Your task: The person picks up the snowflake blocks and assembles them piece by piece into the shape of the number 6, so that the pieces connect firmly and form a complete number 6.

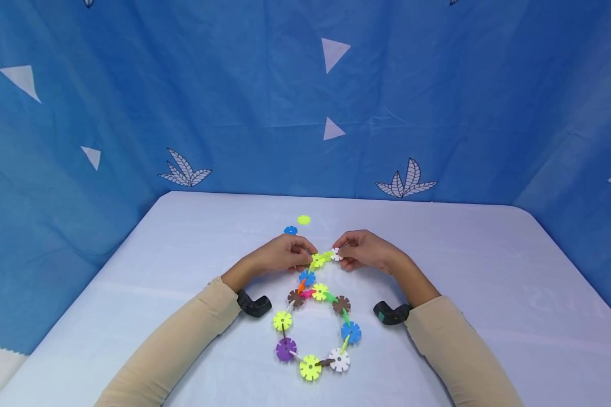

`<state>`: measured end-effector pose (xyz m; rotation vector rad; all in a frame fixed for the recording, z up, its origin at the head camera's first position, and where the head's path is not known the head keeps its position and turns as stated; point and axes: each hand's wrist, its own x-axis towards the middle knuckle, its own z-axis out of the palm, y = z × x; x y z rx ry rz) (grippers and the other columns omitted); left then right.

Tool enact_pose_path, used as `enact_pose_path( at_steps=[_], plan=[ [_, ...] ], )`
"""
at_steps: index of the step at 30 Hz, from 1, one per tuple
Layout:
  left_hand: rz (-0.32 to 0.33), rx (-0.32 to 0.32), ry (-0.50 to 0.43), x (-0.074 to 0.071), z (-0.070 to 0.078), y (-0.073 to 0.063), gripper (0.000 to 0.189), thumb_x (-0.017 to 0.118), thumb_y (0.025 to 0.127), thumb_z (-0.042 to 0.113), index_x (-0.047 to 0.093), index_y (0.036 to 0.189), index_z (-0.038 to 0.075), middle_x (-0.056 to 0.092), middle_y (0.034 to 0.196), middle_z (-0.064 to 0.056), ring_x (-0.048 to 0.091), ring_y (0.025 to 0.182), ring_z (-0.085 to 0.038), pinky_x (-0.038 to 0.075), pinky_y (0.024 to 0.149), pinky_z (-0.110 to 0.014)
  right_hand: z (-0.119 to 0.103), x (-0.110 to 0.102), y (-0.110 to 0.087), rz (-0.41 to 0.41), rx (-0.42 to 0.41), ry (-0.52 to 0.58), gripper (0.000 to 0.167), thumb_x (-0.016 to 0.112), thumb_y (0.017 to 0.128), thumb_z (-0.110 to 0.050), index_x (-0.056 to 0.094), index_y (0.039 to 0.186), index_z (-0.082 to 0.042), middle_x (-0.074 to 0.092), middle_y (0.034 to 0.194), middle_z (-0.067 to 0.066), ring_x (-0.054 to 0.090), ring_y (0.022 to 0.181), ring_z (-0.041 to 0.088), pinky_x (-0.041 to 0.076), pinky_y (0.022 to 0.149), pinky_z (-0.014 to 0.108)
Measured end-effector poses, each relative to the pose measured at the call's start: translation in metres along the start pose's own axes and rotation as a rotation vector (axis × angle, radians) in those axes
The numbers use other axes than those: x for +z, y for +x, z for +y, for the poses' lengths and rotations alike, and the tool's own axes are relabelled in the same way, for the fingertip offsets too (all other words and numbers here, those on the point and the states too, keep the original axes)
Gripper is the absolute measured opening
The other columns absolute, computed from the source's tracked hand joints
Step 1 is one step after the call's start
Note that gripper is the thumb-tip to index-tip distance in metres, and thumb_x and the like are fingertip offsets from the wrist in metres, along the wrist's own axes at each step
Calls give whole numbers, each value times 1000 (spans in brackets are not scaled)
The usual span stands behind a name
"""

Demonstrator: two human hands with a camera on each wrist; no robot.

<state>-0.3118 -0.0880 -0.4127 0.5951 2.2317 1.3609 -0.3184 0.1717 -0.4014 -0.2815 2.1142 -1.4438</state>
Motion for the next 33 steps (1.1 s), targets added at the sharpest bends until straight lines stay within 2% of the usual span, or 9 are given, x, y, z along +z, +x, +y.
enact_pose_path(
  at_steps=[10,18,24,33],
  plan=[
    [-7,17,-19,1,-2,-1,19,61,101,9,68,117,2,68,85,-7,61,73,-16,51,66,-28,1,1,0,29,23,-2,26,59,102,-10,60,124,5,66,87,12,64,75,20,58,75,32],
    [10,1,1,1,-2,-1,19,58,104,16,70,117,7,71,90,-5,64,75,-17,52,67,-28,-1,2,0,34,23,-23,24,59,103,-11,61,121,4,65,85,12,63,73,20,58,73,31],
    [8,6,-2,0,-3,0,19,59,103,14,70,116,7,71,88,-6,63,73,-17,52,65,-28,-1,3,-1,18,11,-50,26,60,103,-14,61,122,3,65,86,13,63,73,21,58,73,31],
    [15,-1,-3,0,-2,0,19,59,103,13,70,116,7,71,88,-6,64,73,-17,52,65,-28,0,4,-1,64,26,-77,24,61,103,-16,62,120,1,62,84,14,62,70,21,57,69,30]
  ],
)
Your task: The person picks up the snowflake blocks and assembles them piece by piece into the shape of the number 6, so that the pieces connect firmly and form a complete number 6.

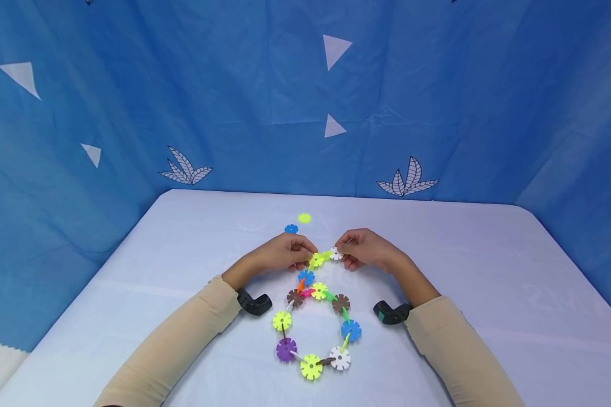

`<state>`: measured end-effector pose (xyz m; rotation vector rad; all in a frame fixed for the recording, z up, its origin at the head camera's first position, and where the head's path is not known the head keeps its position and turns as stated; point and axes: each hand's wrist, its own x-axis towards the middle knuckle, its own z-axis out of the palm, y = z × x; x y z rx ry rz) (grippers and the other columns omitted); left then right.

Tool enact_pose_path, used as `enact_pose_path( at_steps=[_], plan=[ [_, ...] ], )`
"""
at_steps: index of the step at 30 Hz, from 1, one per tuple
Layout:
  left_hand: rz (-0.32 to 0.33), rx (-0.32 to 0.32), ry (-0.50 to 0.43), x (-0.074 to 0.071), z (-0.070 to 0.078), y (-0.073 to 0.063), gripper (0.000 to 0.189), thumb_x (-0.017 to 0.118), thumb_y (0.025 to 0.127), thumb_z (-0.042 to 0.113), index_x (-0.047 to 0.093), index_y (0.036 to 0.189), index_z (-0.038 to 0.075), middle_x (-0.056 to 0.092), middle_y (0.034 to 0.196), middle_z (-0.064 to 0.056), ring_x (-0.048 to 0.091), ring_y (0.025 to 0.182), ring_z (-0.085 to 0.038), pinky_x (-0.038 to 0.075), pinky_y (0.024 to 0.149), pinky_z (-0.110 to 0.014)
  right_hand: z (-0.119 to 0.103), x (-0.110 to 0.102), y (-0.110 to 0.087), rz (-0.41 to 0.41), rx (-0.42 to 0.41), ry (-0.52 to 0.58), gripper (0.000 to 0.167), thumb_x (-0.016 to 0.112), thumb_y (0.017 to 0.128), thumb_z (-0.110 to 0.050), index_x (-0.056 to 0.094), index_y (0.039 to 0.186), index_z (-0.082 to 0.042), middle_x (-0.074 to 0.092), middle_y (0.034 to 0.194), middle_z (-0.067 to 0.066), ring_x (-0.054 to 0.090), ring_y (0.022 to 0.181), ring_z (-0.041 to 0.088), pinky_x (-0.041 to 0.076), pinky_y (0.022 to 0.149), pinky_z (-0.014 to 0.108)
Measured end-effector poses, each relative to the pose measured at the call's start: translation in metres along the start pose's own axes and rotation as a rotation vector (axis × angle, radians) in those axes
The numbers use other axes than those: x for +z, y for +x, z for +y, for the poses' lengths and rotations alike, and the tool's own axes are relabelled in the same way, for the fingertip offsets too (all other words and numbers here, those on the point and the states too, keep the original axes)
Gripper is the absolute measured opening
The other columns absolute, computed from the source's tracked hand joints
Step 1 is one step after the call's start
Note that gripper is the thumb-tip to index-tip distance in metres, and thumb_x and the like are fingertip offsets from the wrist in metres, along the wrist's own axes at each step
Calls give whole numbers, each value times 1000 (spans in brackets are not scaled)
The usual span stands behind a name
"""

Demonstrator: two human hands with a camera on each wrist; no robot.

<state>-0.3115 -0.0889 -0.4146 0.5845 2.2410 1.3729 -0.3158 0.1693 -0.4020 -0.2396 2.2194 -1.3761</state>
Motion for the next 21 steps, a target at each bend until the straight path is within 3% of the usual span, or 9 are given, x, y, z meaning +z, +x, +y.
enact_pose_path(
  at_steps=[14,21],
  plan=[
    [-3,-7,-7,-4,1,-4,19,59,103,13,69,117,4,70,87,-7,63,74,-17,53,66,-28,-7,-1,-1,39,-19,-91,23,60,103,-19,63,117,0,60,84,12,59,69,21,55,65,31],
    [-28,16,-26,-3,4,-5,19,62,101,11,69,115,3,69,85,-8,62,71,-16,52,66,-28,-17,-9,6,79,-45,-278,25,59,104,-21,65,118,-1,61,84,12,56,73,24,51,65,32]
  ],
)
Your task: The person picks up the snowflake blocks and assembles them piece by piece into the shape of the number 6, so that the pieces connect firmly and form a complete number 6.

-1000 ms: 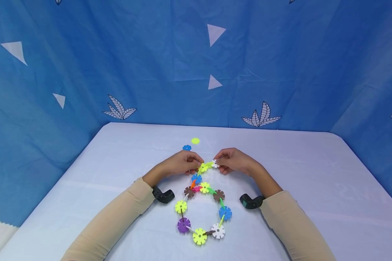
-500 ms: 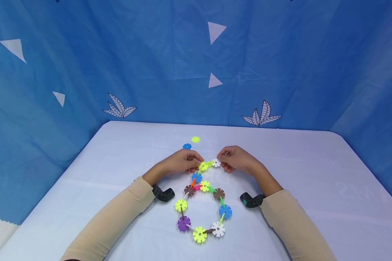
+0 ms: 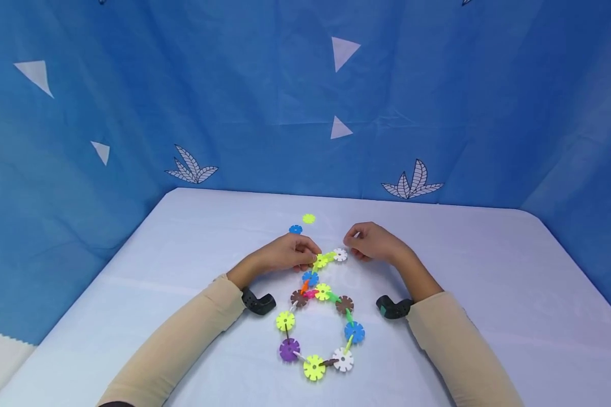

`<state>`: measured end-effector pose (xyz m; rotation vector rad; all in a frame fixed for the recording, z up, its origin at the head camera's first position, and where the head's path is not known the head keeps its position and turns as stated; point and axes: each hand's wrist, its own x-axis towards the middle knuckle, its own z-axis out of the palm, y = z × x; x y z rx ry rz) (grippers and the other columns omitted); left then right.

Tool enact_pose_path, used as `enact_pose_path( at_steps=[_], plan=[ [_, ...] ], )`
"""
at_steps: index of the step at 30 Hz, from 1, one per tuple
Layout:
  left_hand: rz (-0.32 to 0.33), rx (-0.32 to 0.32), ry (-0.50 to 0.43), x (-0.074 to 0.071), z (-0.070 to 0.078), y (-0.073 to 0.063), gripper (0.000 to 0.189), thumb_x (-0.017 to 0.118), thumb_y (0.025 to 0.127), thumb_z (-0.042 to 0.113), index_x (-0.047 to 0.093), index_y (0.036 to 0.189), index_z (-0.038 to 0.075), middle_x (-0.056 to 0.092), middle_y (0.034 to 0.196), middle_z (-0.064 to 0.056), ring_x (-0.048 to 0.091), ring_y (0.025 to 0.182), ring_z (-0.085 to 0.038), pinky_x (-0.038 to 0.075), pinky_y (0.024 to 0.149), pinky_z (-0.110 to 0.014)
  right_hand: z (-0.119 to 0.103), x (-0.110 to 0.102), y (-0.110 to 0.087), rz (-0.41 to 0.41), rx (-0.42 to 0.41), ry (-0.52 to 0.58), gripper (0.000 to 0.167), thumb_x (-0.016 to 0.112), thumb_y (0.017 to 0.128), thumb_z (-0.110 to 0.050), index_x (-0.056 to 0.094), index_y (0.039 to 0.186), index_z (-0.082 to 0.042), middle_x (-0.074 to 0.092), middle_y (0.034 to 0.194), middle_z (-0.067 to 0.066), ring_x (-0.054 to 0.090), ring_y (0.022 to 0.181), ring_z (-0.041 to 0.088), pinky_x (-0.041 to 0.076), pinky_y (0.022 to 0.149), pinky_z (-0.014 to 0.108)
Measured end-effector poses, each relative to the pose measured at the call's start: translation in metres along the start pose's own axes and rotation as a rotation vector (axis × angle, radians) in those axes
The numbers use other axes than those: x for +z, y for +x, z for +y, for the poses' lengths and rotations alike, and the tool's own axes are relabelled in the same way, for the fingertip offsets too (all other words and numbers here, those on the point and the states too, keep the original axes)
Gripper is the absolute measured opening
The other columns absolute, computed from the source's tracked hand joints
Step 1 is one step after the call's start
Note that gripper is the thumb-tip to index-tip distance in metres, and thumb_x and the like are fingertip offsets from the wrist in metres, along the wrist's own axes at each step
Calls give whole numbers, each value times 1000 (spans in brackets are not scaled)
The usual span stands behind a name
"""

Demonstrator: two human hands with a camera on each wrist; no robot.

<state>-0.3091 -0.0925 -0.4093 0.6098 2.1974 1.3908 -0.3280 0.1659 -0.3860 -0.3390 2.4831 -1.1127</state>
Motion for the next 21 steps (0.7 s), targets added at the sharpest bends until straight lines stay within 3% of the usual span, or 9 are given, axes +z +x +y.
enact_pose_path(
  at_steps=[6,12,17,21],
  plan=[
    [16,-26,36,-2,1,-6,18,63,100,10,70,114,2,67,83,-7,59,69,-17,50,67,-29,-29,-3,26,2,-137,-190,28,62,102,-20,66,126,-5,65,105,12,58,92,27,50,76,37],
    [34,-53,70,-4,1,-11,17,64,99,12,72,112,6,67,80,-6,58,70,-16,48,72,-29,-55,6,57,-118,-241,-391,45,63,101,-14,55,145,-12,54,140,18,57,120,35,49,98,50],
    [30,-42,54,-3,0,-12,18,65,98,10,72,113,4,67,82,-6,58,72,-16,49,70,-28,-63,13,77,-147,-203,-567,55,60,103,-14,44,155,-19,44,147,21,51,128,36,44,103,53],
    [24,-41,56,-3,2,-11,18,64,99,9,71,114,3,67,83,-6,58,72,-15,49,69,-27,-64,16,83,-136,-163,-645,50,59,103,-15,49,152,-20,44,143,21,53,124,35,46,102,52]
  ],
)
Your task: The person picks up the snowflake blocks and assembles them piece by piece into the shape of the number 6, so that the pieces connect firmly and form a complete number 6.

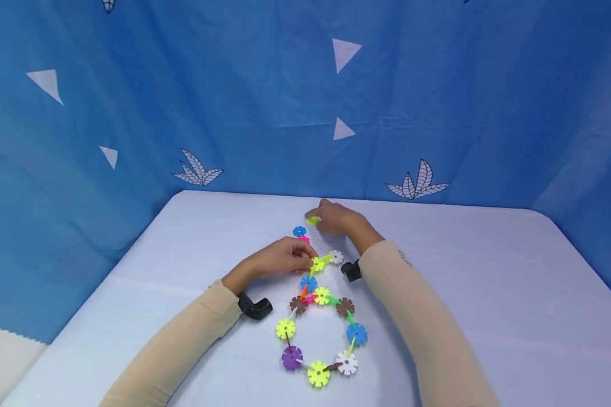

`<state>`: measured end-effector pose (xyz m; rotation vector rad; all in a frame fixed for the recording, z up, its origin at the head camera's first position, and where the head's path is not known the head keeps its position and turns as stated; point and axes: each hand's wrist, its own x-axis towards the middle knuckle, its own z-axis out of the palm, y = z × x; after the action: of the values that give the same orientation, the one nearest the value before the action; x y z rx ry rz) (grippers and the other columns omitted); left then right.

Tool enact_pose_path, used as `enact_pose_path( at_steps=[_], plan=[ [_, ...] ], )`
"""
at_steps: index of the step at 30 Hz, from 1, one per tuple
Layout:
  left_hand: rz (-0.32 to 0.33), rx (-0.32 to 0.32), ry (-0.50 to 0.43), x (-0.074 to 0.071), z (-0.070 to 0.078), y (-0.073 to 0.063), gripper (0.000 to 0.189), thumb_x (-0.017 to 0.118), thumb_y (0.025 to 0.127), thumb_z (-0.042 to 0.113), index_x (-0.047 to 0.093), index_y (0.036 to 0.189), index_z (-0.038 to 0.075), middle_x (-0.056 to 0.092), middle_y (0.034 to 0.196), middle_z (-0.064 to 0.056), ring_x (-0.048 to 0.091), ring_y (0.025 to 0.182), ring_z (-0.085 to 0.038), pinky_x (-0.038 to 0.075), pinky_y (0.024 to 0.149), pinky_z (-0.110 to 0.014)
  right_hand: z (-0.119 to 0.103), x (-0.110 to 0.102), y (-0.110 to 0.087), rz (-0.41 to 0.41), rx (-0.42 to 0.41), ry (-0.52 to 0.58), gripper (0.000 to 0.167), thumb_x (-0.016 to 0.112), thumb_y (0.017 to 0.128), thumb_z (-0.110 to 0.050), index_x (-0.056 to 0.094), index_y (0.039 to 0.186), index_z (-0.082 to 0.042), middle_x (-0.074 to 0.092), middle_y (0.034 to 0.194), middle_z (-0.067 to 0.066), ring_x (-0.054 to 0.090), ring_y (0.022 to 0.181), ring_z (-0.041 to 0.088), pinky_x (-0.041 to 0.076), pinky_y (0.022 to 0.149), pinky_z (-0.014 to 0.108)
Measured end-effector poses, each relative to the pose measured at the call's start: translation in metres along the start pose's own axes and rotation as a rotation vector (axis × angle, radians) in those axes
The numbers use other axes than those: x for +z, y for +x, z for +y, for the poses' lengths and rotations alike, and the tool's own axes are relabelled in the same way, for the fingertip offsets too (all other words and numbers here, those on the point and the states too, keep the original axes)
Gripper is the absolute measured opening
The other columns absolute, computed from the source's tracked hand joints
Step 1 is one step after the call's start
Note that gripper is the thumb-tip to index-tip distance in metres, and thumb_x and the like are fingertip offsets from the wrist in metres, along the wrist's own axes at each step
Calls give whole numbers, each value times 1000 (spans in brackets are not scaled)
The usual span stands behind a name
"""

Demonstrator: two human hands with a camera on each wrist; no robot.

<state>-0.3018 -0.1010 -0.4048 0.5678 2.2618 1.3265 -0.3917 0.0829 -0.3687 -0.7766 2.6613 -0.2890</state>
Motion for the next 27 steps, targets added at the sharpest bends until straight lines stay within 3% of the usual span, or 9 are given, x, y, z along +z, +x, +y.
enact_pose_path(
  at_steps=[5,13,21,27],
  plan=[
    [11,-16,1,-1,-2,0,14,66,97,11,72,110,6,66,81,-6,58,72,-16,49,69,-28,5,2,-4,18,21,46,35,65,99,-10,64,133,-17,55,127,16,56,114,30,51,95,44],
    [5,-2,-6,-1,-8,0,16,65,97,9,71,111,6,65,79,-6,57,71,-15,48,67,-28,25,7,-32,48,57,197,16,71,95,-9,62,108,-9,60,100,10,56,91,25,51,78,35],
    [2,9,45,-2,-5,2,19,65,97,11,70,116,7,65,81,-6,57,72,-16,47,67,-27,45,17,-82,96,110,373,11,70,96,-9,61,100,-6,63,91,8,61,78,22,54,71,31],
    [-2,19,38,-3,-5,3,19,66,99,17,71,116,8,66,80,-6,58,71,-15,48,65,-27,48,26,-103,75,31,465,11,71,93,-6,60,95,-6,62,88,8,61,76,22,55,72,33]
  ],
)
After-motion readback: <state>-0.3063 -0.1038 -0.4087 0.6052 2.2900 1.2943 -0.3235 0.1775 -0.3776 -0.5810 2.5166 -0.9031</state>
